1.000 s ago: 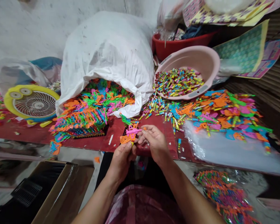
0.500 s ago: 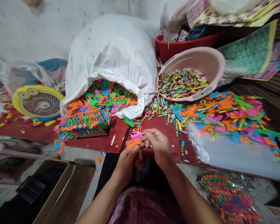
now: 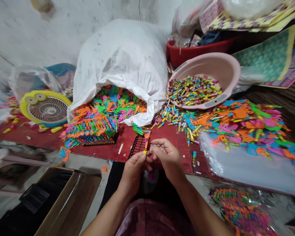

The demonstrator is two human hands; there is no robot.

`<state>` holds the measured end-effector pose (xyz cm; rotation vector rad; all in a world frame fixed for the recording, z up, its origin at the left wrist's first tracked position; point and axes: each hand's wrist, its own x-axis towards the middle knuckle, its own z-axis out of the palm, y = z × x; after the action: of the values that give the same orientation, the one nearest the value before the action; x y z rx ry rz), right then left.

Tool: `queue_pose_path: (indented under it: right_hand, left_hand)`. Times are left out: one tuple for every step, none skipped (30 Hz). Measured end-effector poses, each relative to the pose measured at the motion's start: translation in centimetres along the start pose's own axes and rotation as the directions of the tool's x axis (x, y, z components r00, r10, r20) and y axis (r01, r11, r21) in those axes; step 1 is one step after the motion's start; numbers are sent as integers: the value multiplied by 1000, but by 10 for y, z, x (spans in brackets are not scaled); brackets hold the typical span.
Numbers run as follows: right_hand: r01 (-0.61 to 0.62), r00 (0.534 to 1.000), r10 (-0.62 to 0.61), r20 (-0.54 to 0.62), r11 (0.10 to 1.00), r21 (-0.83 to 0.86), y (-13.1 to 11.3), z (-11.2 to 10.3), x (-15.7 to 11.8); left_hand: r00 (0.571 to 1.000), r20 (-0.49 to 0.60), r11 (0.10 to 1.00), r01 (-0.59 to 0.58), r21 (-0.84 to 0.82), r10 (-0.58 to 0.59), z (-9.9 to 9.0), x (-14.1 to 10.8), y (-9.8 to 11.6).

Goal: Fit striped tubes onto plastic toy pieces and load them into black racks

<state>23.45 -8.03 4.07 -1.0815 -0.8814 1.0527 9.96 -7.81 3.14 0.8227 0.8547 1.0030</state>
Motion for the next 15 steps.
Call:
queue_pose_path:
  right_hand:
    - [-2,1000,3,18,1000,-27,1,-1,-1]
    - [-5,1000,6,25,998,-57,2,-1,-1]
    - [-9,1000,11,21,996,-87,3,-2,-1]
    - [-21,999,23,21,993,-114,4,-2,-1]
    - [-39,999,43,32,990,-134,5,-2,-1]
    - [-60,996,68,53,988,-145,5,-1,0]
    - [-77,993,88,72,986,-149,6,0,0]
    - [-85,991,100,89,985,-152,6,1,0]
    - [-87,990,103,97,984,-157,6,2,0]
    - [-85,991,101,93,983,-160,6,2,0]
    - [-89,992,102,76,983,-158,7,3,1]
    - [-100,992,110,57,984,-149,8,3,1]
    - [-121,991,128,43,984,-129,9,3,1]
    - [-147,988,151,39,984,-99,10,3,1]
    - [-171,984,174,42,983,-62,12,4,1]
  left_hand:
    - [1000,5,1000,-12,0,12,-1,0,1]
    - [1000,11,1000,-25,-2,25,-1,1,2]
    - [999,23,999,-35,-5,35,-2,1,3]
    - [998,41,999,-44,-7,45,-2,1,4]
    - [997,61,999,-52,-9,53,-3,0,5]
    - [995,79,998,-59,-12,60,-2,0,6]
    - [993,92,998,-66,-15,67,-2,0,6]
    - [992,101,997,-71,-15,72,-2,-1,7]
    - [992,105,997,-74,-15,75,-2,-1,8]
    - [991,107,997,-76,-18,78,-2,-1,8]
    - [991,110,997,-78,-25,80,-3,-1,9]
    - [990,116,996,-78,-36,82,-3,0,9]
    - [989,123,996,-75,-49,81,-4,0,9]
    - [988,131,995,-71,-65,79,-4,1,9]
    - [987,138,995,-68,-80,78,-5,1,8]
